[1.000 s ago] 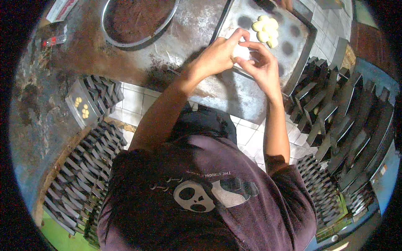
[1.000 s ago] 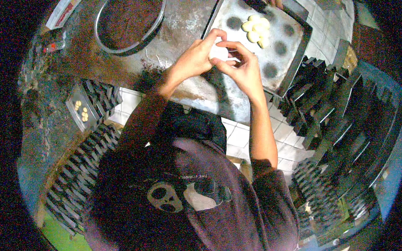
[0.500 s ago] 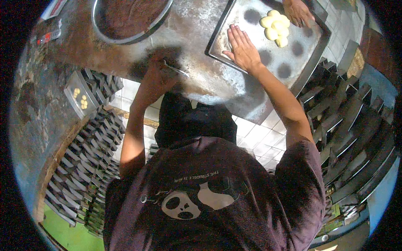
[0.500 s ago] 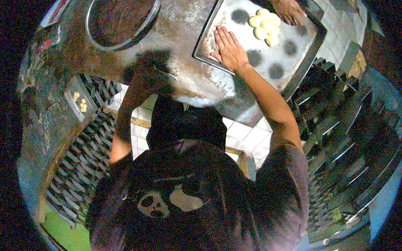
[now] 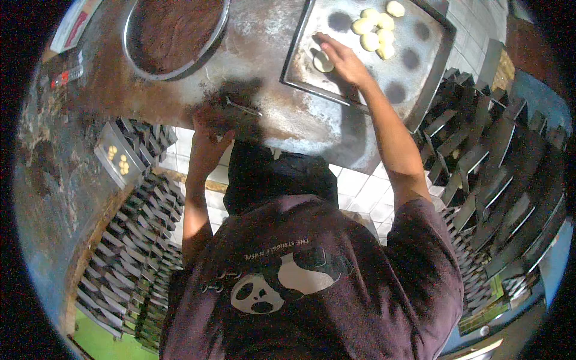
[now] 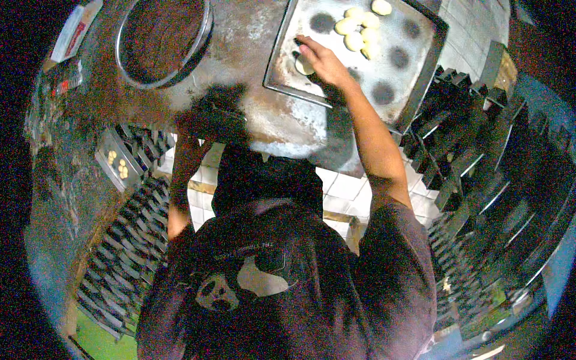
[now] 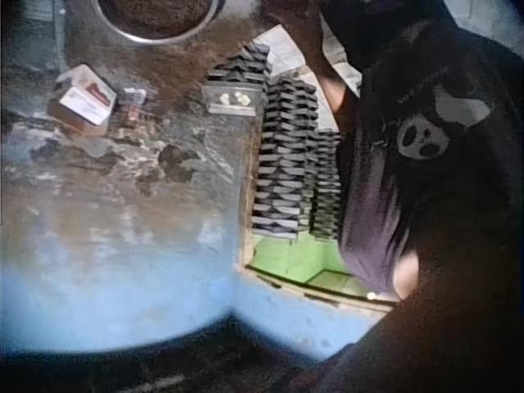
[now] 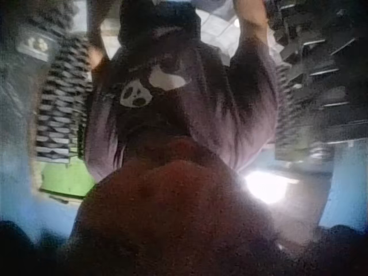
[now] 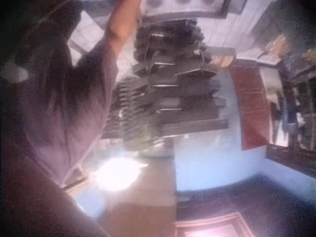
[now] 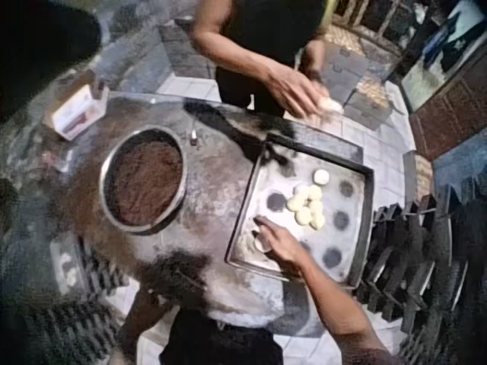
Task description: The person takes pieces of dough, flattens them, fills them with a dark paste by hand, pinches them closed, and places them onto metal trays.
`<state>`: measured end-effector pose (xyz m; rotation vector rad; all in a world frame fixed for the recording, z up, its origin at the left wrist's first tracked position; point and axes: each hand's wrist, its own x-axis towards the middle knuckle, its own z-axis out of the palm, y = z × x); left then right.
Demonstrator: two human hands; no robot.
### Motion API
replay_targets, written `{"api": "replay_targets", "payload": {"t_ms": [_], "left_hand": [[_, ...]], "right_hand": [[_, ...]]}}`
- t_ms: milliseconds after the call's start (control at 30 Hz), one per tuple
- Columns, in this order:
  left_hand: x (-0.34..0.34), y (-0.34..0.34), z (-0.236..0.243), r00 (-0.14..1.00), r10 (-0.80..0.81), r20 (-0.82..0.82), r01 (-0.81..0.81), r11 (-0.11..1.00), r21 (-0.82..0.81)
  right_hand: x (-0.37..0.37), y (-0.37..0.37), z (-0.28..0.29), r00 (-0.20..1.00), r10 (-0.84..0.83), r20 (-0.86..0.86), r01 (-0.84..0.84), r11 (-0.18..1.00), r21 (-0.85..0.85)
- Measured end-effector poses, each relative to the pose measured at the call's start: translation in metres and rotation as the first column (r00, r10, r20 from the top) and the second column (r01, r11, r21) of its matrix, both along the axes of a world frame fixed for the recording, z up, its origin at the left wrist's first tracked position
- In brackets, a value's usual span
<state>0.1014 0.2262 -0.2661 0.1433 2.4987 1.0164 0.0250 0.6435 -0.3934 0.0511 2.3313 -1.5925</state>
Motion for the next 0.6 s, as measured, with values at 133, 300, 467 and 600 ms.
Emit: {"api": "replay_targets", "payload": {"t_ms": [133,300,467,600], "left_hand": [[0.008,-0.001,0.01,0.974,0.183,0.136,-0.191,0.981,0.045],[0.011,-0.009,-0.005,0.993,0.098,0.069,-0.105,0.989,0.107],[-0.015,0.029,0.01,0.999,0.003,-0.054,0.009,0.973,0.229],[-0.04,0.074,0.011,1.0,-0.025,0.012,0.018,0.926,0.377]], "right_hand": [[0.011,0.065,0.031,0.924,-0.236,-0.302,0.361,0.802,0.476],[0.015,0.09,0.017,0.935,0.063,-0.348,0.222,0.661,0.716],[-0.012,0.087,-0.011,0.992,0.09,-0.085,0.036,0.446,0.895],[-0.032,0.118,0.005,0.984,0.002,0.181,-0.104,0.823,0.558]]}}
